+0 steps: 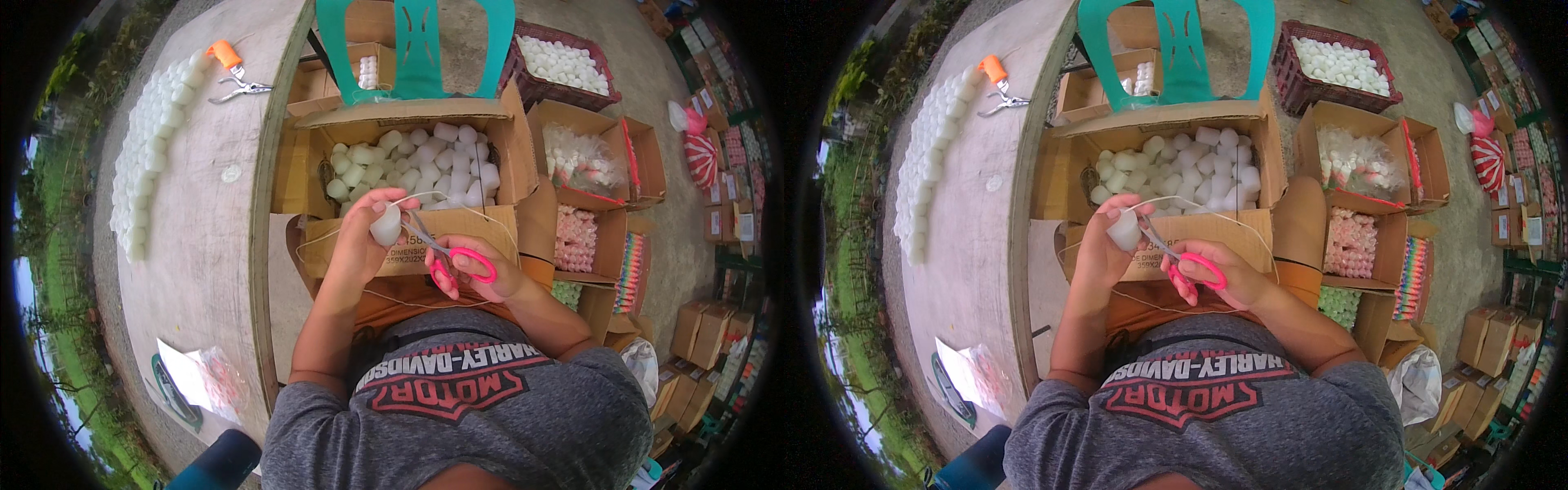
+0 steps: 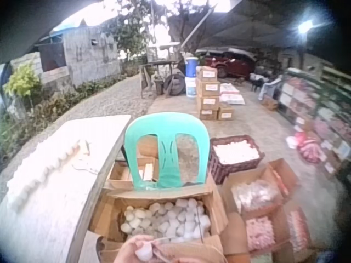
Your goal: The person repeatedly picks white cylindrical objects from a cardboard box, inserts a thin wire into each, and secures it with a pink tool. The person works at a table with multiple boxes of similar items and tools nearby.
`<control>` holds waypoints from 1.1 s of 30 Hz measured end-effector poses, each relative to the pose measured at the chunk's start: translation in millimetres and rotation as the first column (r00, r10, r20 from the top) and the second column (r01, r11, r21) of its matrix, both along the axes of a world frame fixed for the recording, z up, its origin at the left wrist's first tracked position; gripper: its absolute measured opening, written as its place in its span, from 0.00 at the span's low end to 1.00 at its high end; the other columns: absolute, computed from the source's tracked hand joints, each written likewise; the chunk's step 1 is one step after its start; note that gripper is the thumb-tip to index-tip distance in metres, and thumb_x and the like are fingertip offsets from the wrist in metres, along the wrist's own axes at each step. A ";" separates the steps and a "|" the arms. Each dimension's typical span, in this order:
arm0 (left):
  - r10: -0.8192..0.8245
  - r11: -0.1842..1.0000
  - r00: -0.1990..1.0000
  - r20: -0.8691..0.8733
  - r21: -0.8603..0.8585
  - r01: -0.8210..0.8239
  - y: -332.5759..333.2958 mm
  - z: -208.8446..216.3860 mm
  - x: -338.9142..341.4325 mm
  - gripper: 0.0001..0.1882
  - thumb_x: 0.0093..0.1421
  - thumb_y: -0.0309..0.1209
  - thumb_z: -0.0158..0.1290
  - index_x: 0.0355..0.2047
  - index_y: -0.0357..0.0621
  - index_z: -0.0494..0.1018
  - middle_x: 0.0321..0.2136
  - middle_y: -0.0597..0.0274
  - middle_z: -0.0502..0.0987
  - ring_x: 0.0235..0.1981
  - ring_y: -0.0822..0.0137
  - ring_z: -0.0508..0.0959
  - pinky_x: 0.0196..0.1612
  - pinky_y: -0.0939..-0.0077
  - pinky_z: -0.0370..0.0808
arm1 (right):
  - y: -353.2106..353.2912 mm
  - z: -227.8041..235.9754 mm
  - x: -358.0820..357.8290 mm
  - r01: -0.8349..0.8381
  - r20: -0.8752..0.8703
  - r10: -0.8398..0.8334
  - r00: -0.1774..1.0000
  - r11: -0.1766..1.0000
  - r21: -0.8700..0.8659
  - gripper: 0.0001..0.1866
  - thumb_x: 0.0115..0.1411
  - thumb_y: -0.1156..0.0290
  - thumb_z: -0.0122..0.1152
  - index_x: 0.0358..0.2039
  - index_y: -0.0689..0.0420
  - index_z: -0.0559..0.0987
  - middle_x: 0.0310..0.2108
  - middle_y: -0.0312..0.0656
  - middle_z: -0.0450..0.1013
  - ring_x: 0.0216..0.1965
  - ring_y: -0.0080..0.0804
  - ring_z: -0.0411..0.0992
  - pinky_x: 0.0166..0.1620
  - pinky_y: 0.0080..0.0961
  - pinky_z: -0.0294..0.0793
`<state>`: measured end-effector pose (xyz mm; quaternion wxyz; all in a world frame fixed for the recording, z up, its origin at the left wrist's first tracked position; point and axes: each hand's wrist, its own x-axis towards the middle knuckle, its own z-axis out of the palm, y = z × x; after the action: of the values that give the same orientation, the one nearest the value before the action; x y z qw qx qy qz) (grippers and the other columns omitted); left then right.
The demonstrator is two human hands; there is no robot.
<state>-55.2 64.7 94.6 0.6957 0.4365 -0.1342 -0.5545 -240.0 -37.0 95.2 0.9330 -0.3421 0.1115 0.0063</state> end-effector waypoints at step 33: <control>-0.007 0.983 0.949 0.315 0.174 -0.050 3.7 4.1 8.2 0.16 0.54 0.27 0.45 0.40 0.32 0.73 0.38 0.49 0.78 0.33 0.70 0.76 0.34 0.78 0.73 | -1.3 32.6 -10.0 0.268 0.162 -0.290 0.943 0.377 -0.887 0.15 0.51 0.79 0.64 0.41 0.54 0.79 0.29 0.40 0.69 0.29 0.28 0.71 0.30 0.22 0.73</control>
<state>-47.1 68.3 98.7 0.6292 0.5816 -0.1878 -0.4801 -250.1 -38.2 127.7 0.5919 -0.7616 0.1627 -0.2075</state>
